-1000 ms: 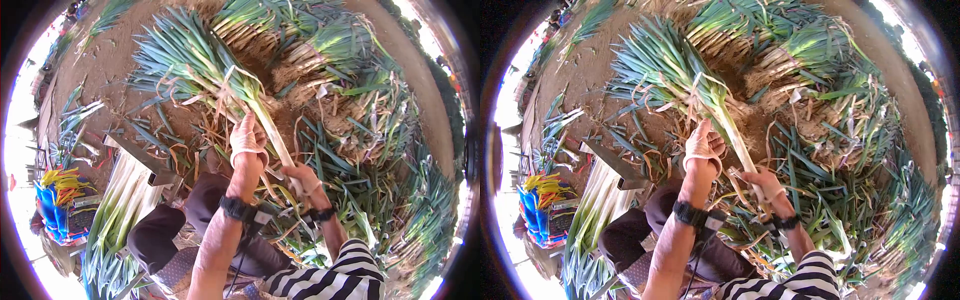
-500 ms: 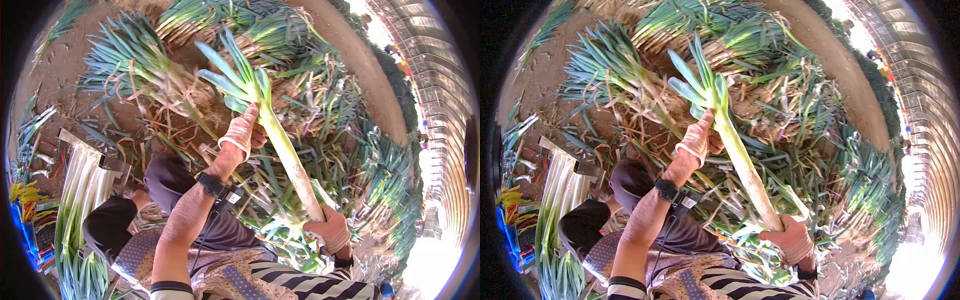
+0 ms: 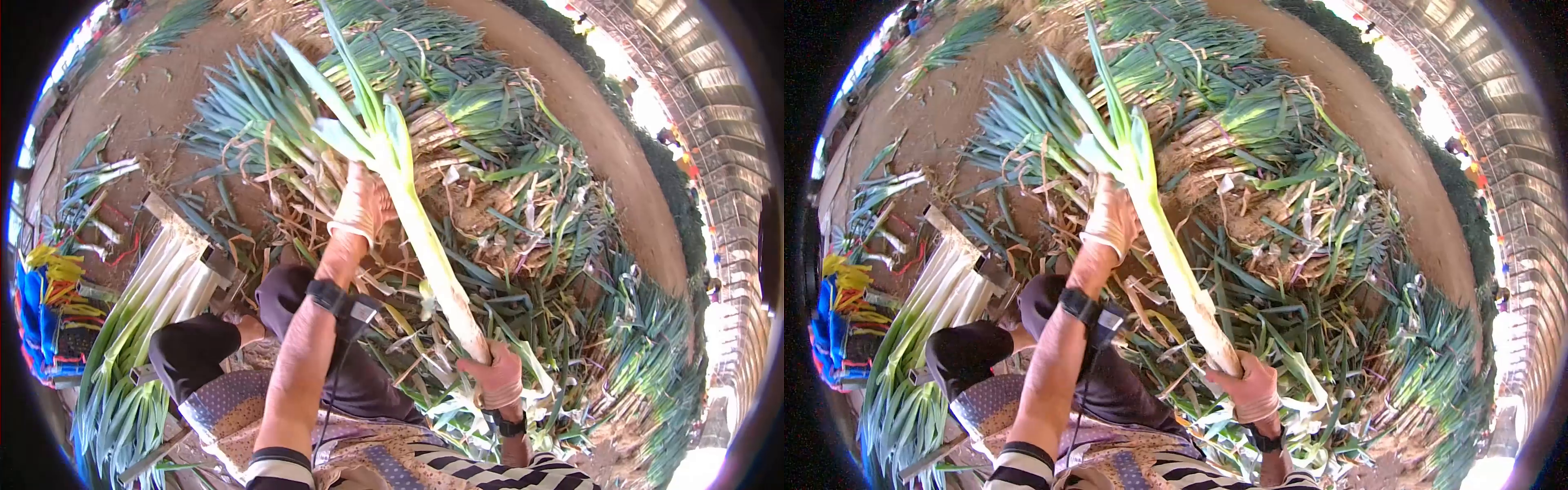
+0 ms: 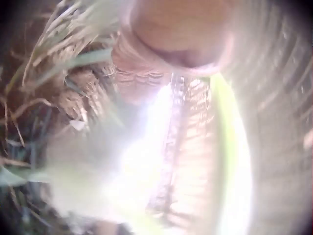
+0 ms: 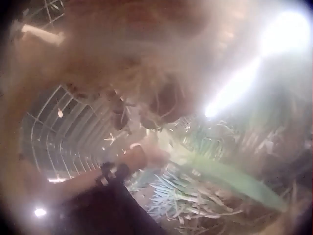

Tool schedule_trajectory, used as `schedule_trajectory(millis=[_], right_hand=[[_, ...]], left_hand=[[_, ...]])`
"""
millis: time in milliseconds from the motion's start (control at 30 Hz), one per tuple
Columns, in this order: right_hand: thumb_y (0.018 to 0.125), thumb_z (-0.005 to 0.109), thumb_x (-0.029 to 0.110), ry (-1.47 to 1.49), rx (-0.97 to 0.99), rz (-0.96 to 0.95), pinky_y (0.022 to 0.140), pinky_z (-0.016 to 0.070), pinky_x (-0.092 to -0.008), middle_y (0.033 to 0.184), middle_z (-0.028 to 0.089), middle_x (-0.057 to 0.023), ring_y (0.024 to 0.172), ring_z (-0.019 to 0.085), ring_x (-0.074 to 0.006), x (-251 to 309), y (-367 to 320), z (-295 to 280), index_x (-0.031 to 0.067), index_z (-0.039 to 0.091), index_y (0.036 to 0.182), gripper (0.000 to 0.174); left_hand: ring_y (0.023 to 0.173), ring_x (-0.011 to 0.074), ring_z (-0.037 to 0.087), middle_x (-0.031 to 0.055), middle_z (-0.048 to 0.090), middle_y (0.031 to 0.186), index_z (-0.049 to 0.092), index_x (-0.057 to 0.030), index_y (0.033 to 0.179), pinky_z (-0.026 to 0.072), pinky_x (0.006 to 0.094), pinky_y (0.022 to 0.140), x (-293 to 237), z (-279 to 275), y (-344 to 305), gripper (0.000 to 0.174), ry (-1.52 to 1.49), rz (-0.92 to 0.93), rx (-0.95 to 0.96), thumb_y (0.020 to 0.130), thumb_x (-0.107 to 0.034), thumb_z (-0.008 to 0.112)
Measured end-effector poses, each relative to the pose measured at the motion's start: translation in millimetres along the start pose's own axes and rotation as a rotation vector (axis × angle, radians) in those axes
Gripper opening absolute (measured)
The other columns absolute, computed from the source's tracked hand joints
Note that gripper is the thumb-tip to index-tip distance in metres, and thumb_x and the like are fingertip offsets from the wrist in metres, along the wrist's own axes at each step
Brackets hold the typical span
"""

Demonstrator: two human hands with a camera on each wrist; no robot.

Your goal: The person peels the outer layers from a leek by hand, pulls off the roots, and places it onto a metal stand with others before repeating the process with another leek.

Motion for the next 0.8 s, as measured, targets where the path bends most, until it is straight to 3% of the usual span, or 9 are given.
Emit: schedule_trajectory(millis=[200, 333, 400, 433, 467, 500, 667, 700, 800], right_hand=[[0.073, 0.075, 0.041, -0.155, 0.279, 0.100, 0.067, 0.0523, -0.0346, 0.094, 0.066, -0.0159, 0.080, 0.066, -0.0218, -64.0, 33.0, 67.0, 0.0035, 0.060, 0.114, 0.057], [0.073, 0.071, 0.054, -0.357, 0.034, -0.432, 0.073, 0.0557, -0.0391, 0.118, 0.055, -0.0237, 0.095, 0.063, -0.0314, 2.7, 117.5, 93.4, 0.0057, 0.051, 0.125, 0.074], [0.080, 0.069, 0.021, 0.216, 0.120, -0.114, 0.091, 0.0483, -0.0298, 0.125, 0.054, -0.0087, 0.106, 0.059, -0.0248, 89.5, 139.2, 88.5, 0.0261, 0.063, 0.111, 0.032], [0.079, 0.068, 0.017, -0.227, -0.032, -0.812, 0.091, 0.0480, -0.0270, 0.123, 0.055, -0.0089, 0.103, 0.061, -0.0226, 118.3, 149.2, 100.2, 0.0288, 0.066, 0.105, 0.028], [0.078, 0.069, 0.017, -0.208, -0.113, -0.906, 0.086, 0.0493, -0.0255, 0.121, 0.056, -0.0082, 0.097, 0.062, -0.0200, 143.7, 162.3, 111.4, 0.0250, 0.067, 0.100, 0.023], [0.079, 0.069, 0.016, 0.362, 0.230, -0.381, 0.076, 0.0520, -0.0253, 0.110, 0.062, -0.0064, 0.088, 0.063, -0.0170, 150.3, 186.0, 123.3, 0.0162, 0.067, 0.097, 0.017], [0.093, 0.052, 0.018, 1.514, 0.557, -0.197, 0.049, 0.0432, -0.0237, 0.071, 0.055, -0.0030, 0.059, 0.054, -0.0118, 135.1, 157.3, 121.2, 0.0021, 0.054, 0.104, 0.019], [0.093, 0.052, 0.025, 1.345, 0.544, -0.554, 0.045, 0.0416, -0.0238, 0.071, 0.052, -0.0042, 0.054, 0.051, -0.0121, 101.9, 144.8, 108.7, 0.0023, 0.054, 0.103, 0.025], [0.090, 0.057, 0.023, 0.691, 0.210, 0.006, 0.043, 0.0411, -0.0255, 0.066, 0.052, -0.0018, 0.053, 0.052, -0.0104, -16.9, 89.4, 68.6, 0.0039, 0.056, 0.098, 0.021]], left_hand=[[0.085, 0.0330, 0.064, 0.0183, 0.064, 0.093, 0.055, 0.0008, 0.112, 0.0537, 0.0477, 0.079, -21.2, -7.9, -31.2, 0.077, -0.261, 0.141, 0.069, 0.075, -0.066, 0.062], [0.074, 0.0287, 0.066, 0.0128, 0.064, 0.088, 0.055, -0.0006, 0.111, 0.0562, 0.0452, 0.073, -28.5, -11.5, -37.7, 0.053, -0.180, 0.273, 0.026, 0.081, -0.042, 0.069], [0.079, 0.0261, 0.065, 0.0108, 0.063, 0.093, 0.054, -0.0018, 0.113, 0.0554, 0.0422, 0.076, -28.0, -3.9, -37.9, 0.050, -0.153, 0.291, 0.098, 0.082, -0.037, 0.070], [0.083, 0.0240, 0.064, 0.0096, 0.063, 0.096, 0.053, -0.0027, 0.114, 0.0544, 0.0400, 0.077, -32.1, -4.0, -37.4, 0.048, -0.119, 0.382, 0.069, 0.082, -0.034, 0.071], [0.087, 0.0220, 0.063, 0.0085, 0.062, 0.098, 0.053, -0.0036, 0.115, 0.0534, 0.0379, 0.079, -37.8, -5.4, -37.8, 0.047, -0.085, 0.478, 0.038, 0.082, -0.031, 0.071], [0.090, 0.0184, 0.060, 0.0064, 0.061, 0.100, 0.053, -0.0052, 0.116, 0.0517, 0.0334, 0.079, -35.0, -9.2, -35.1, 0.045, -0.098, 0.452, 0.037, 0.082, -0.027, 0.072], [0.069, 0.0207, 0.060, 0.0064, 0.062, 0.091, 0.059, -0.0061, 0.107, 0.0532, 0.0353, 0.066, -57.8, -50.4, -23.4, 0.046, -0.101, 0.427, -0.117, 0.080, -0.042, 0.071], [0.070, 0.0216, 0.061, 0.0072, 0.062, 0.091, 0.058, -0.0060, 0.106, 0.0540, 0.0373, 0.067, -67.2, -53.8, -28.1, 0.048, -0.094, 0.471, -0.145, 0.080, -0.044, 0.071], [0.073, 0.0249, 0.061, 0.0082, 0.060, 0.088, 0.056, -0.0071, 0.108, 0.0552, 0.0432, 0.070, -79.3, -63.1, -32.8, 0.051, -0.222, 0.490, -0.179, 0.078, -0.046, 0.071]])
Point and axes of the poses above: each hand's wrist, its own y-axis towards the middle knuckle, its own z-axis out of the palm, x = y × z, the point moved 7 cm from there along y, towards the middle knuckle
